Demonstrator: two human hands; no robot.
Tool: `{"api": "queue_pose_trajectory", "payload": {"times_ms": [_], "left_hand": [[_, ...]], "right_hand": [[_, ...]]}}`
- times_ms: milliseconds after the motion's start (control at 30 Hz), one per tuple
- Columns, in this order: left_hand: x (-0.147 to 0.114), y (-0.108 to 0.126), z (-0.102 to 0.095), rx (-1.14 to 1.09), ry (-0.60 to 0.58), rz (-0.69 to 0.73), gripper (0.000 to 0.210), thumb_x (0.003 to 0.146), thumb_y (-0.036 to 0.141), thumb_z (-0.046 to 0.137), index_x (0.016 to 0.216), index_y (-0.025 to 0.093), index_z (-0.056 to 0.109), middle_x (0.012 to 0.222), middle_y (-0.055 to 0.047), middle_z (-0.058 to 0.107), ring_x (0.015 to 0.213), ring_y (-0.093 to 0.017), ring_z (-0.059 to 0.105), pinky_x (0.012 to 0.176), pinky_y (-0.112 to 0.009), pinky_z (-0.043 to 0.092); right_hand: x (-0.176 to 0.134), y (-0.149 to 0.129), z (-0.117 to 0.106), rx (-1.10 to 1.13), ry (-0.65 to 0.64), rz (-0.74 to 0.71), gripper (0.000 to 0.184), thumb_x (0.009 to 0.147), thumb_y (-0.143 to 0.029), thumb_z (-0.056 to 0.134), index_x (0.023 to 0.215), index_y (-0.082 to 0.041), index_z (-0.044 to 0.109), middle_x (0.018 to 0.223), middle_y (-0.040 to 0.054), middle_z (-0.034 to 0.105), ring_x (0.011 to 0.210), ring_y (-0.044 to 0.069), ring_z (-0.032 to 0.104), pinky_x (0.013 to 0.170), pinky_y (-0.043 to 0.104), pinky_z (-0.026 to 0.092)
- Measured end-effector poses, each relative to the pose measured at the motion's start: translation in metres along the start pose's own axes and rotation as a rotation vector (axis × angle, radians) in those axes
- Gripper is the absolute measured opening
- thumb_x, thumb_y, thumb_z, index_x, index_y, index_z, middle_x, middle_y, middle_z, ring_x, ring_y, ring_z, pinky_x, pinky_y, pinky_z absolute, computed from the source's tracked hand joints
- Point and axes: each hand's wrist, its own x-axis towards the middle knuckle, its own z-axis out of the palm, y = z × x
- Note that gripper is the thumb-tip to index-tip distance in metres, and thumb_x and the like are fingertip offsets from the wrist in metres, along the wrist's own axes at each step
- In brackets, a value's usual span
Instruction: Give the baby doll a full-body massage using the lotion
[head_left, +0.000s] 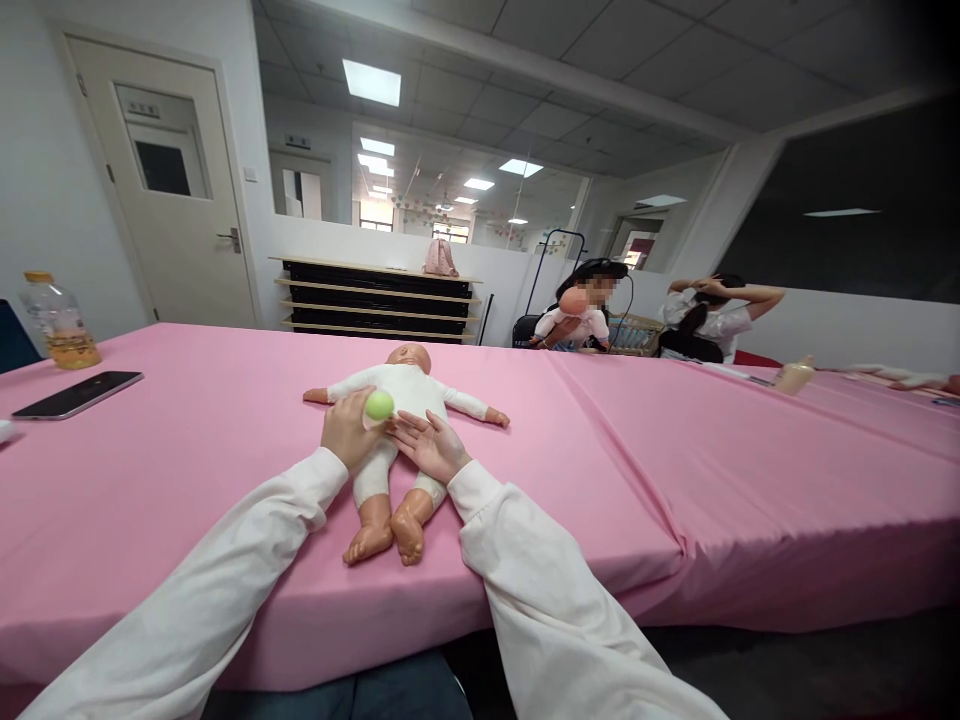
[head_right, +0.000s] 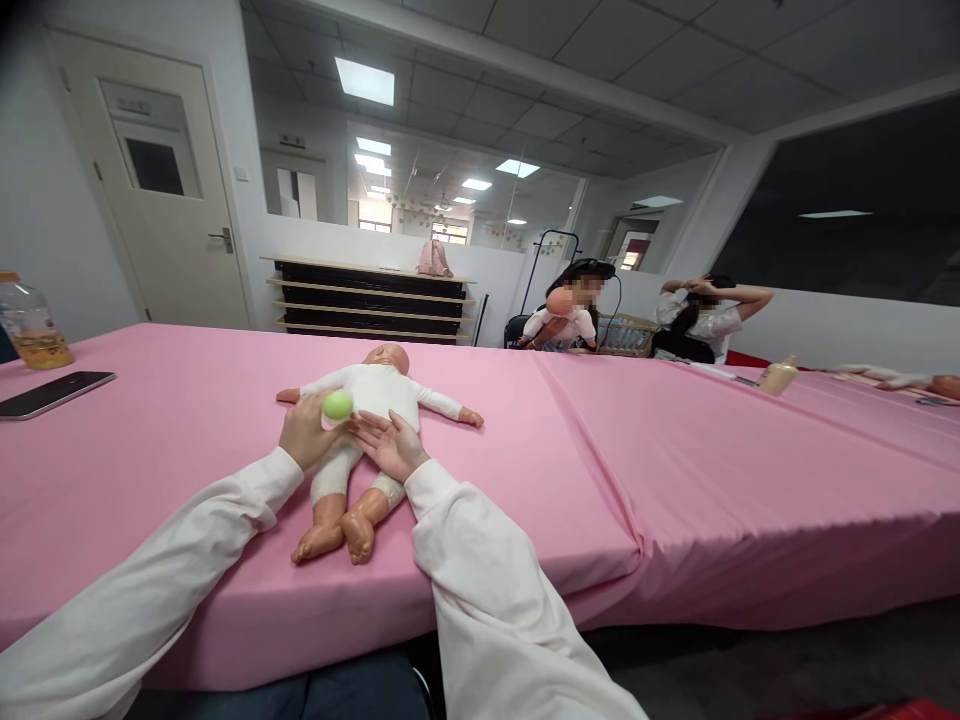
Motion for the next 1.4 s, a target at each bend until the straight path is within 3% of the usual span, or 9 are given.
{"api": "queue_pose_trajectory", "payload": {"times_ms": [167,300,433,633,867,1000,1200,1267,1400], "left_hand": [[0.015,-0.032,-0.002,-0.029,-0.008,-0.526,0.064,0.075,0.054,0.051,0.123,0.013,0.040,0.110,-0.015,0.059,0.104,-0.032,0.056,0.083,-0.040,0.044],[0.015,-0.054,0.004,0.022,-0.211,-0.756,0.064,0.073,0.049,0.053,0.125,0.017,0.037,0.110,-0.015,0.061,0.107,-0.036,0.053,0.086,-0.045,0.040],[0.012,-0.058,0.011,0.037,-0.270,-0.846,0.059,0.070,0.047,0.056,0.119,0.016,0.043,0.114,-0.015,0.059,0.114,-0.037,0.048,0.091,-0.047,0.036],[0.010,-0.056,0.014,-0.030,-0.120,-0.832,0.064,0.068,0.039,0.060,0.124,0.018,0.039,0.123,-0.017,0.052,0.114,-0.035,0.048,0.091,-0.048,0.038],[0.007,-0.042,0.010,-0.018,0.310,-0.621,0.064,0.072,0.032,0.057,0.130,0.013,0.037,0.127,-0.019,0.045,0.119,-0.035,0.041,0.095,-0.051,0.036],[-0.002,-0.016,0.003,-0.027,0.518,-0.120,0.059,0.081,0.030,0.047,0.134,0.008,0.032,0.133,-0.021,0.039,0.127,-0.031,0.032,0.103,-0.046,0.028],[-0.025,0.034,-0.002,-0.097,0.079,0.728,0.060,0.089,0.029,0.036,0.143,0.013,0.015,0.141,-0.016,0.036,0.132,-0.025,0.029,0.107,-0.044,0.023],[-0.028,0.041,-0.002,-0.074,-0.036,0.832,0.053,0.091,0.026,0.035,0.141,0.012,0.024,0.137,-0.015,0.041,0.132,-0.025,0.030,0.108,-0.046,0.020],[-0.027,0.042,-0.004,-0.070,-0.139,0.826,0.046,0.092,0.029,0.033,0.133,0.010,0.040,0.135,-0.014,0.045,0.130,-0.025,0.034,0.107,-0.047,0.020]], "right_hand": [[-0.005,-0.002,0.002,-0.029,-0.062,0.057,0.038,0.092,-0.033,0.028,0.108,-0.010,0.054,0.112,0.0110,0.061,0.103,0.019,0.060,0.096,0.033,0.039],[-0.004,-0.002,0.002,-0.008,-0.019,0.058,0.034,0.091,-0.029,0.029,0.106,-0.011,0.054,0.107,0.0104,0.063,0.100,0.018,0.061,0.093,0.031,0.040],[-0.003,-0.003,0.002,-0.007,-0.003,0.054,0.033,0.090,-0.027,0.030,0.106,-0.011,0.054,0.106,0.0099,0.064,0.099,0.017,0.061,0.092,0.031,0.040],[-0.006,-0.003,0.006,-0.005,0.011,0.056,0.031,0.089,-0.024,0.031,0.107,-0.012,0.053,0.105,0.0092,0.064,0.099,0.017,0.061,0.093,0.031,0.040],[-0.005,-0.003,0.005,-0.015,0.014,0.054,0.031,0.088,-0.024,0.032,0.110,-0.012,0.051,0.109,0.0099,0.062,0.100,0.017,0.061,0.094,0.031,0.039],[-0.005,-0.002,0.004,-0.015,-0.016,0.044,0.035,0.090,-0.028,0.031,0.116,-0.011,0.047,0.115,0.0125,0.059,0.102,0.017,0.059,0.096,0.033,0.038],[-0.006,0.006,0.009,0.026,-0.199,0.080,0.055,0.091,-0.052,0.022,0.120,-0.012,0.047,0.116,0.0127,0.058,0.108,0.018,0.055,0.096,0.035,0.038],[-0.007,0.007,0.011,0.030,-0.245,0.076,0.064,0.089,-0.059,0.017,0.122,-0.013,0.047,0.118,0.0138,0.057,0.111,0.019,0.054,0.097,0.038,0.038],[-0.011,0.004,0.017,0.028,-0.210,-0.025,0.081,0.081,-0.070,0.007,0.133,-0.016,0.036,0.124,0.0154,0.053,0.114,0.022,0.052,0.100,0.047,0.033]]}}
